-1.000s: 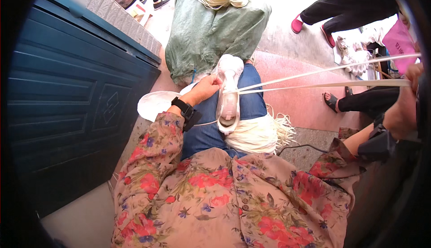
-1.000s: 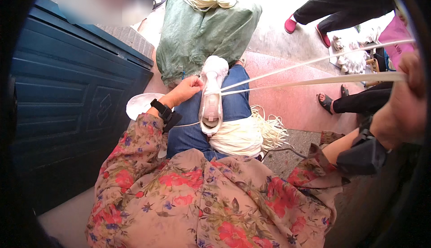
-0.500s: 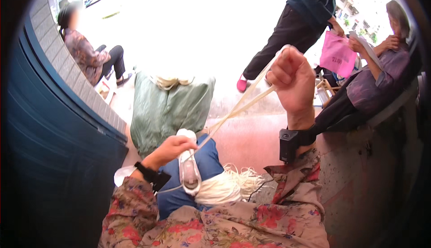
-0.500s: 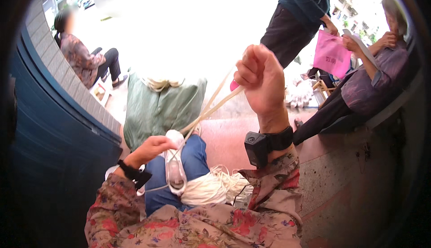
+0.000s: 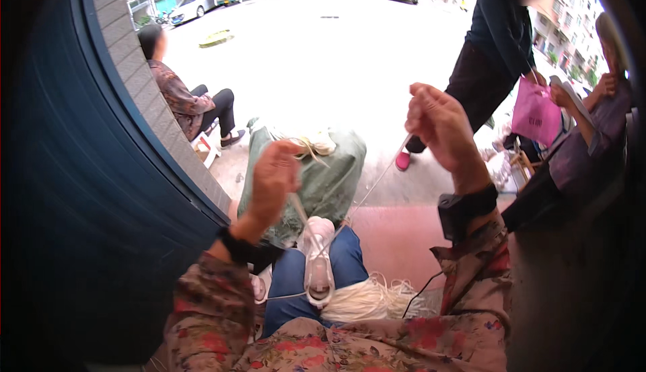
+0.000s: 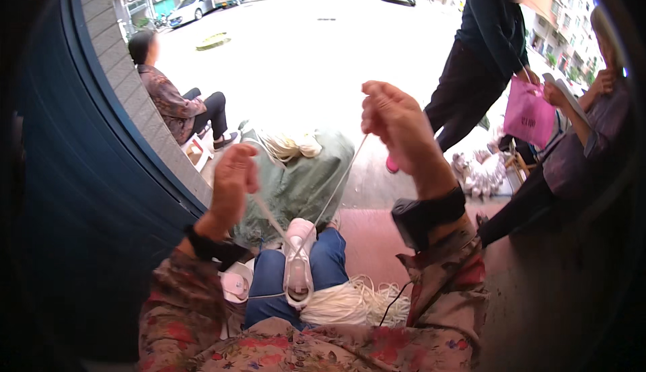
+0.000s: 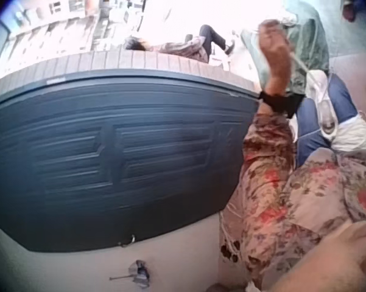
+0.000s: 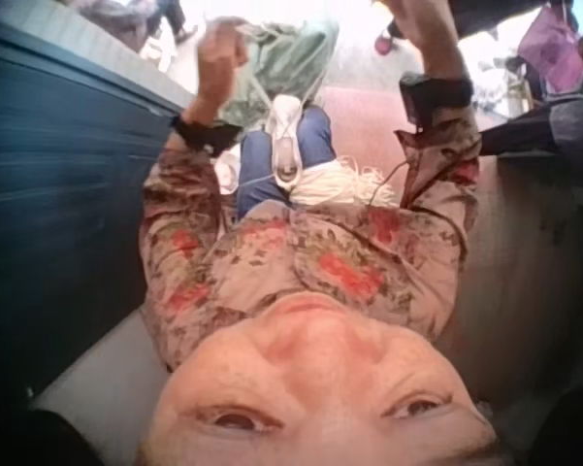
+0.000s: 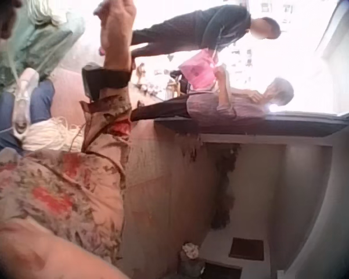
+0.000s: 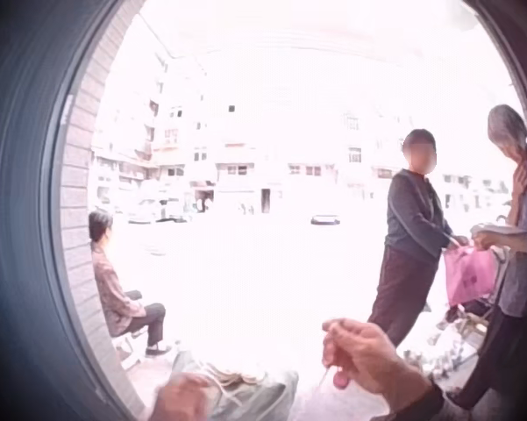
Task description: The recorder is lacing a pair of white sneakers while sitting down at a workshop entrance.
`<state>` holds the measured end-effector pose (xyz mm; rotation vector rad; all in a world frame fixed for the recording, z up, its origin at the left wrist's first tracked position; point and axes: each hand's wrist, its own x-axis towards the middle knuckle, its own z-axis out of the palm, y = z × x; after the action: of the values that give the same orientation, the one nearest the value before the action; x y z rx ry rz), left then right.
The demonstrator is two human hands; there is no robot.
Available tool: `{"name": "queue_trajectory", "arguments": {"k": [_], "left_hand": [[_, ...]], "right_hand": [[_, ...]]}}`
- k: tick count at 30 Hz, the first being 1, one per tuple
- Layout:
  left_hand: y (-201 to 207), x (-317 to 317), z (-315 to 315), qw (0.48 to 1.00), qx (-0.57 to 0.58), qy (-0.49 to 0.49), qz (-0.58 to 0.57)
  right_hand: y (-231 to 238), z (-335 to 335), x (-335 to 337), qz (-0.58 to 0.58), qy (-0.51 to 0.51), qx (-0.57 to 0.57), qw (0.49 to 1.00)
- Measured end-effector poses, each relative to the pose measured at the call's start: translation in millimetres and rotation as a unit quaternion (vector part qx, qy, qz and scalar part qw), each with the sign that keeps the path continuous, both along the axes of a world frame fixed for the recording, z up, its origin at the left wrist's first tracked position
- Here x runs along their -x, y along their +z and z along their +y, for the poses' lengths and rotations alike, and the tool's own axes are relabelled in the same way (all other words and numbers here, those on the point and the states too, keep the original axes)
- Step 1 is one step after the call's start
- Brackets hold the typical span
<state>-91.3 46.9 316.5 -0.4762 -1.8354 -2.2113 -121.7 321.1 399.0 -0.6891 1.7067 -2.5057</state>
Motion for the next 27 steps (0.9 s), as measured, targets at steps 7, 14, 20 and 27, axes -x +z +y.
{"name": "queue_trajectory", "arguments": {"k": [7, 14, 20, 27], "left_hand": [[39.9, -33.5, 37.6, 0.999, 0.009, 0.007, 0.033], [60.8, -50.7, 29.6, 0.991, 0.075, 0.08, 0.079], [69.2, -61.6, 14.3, 0.983, 0.105, 0.094, 0.116], [54.1, -50.1, -26.7, 0.991, -0.076, -0.038, 0.099]], "right_hand": [[23.2, -63.2, -24.0, 0.038, 0.043, -0.071, 0.996], [31.4, -93.3, -40.2, 0.118, 0.041, -0.096, 0.987], [35.3, -112.9, -50.6, 0.111, 0.033, -0.121, 0.986], [20.1, -81.5, -35.9, 0.123, 0.013, -0.109, 0.986]]}}
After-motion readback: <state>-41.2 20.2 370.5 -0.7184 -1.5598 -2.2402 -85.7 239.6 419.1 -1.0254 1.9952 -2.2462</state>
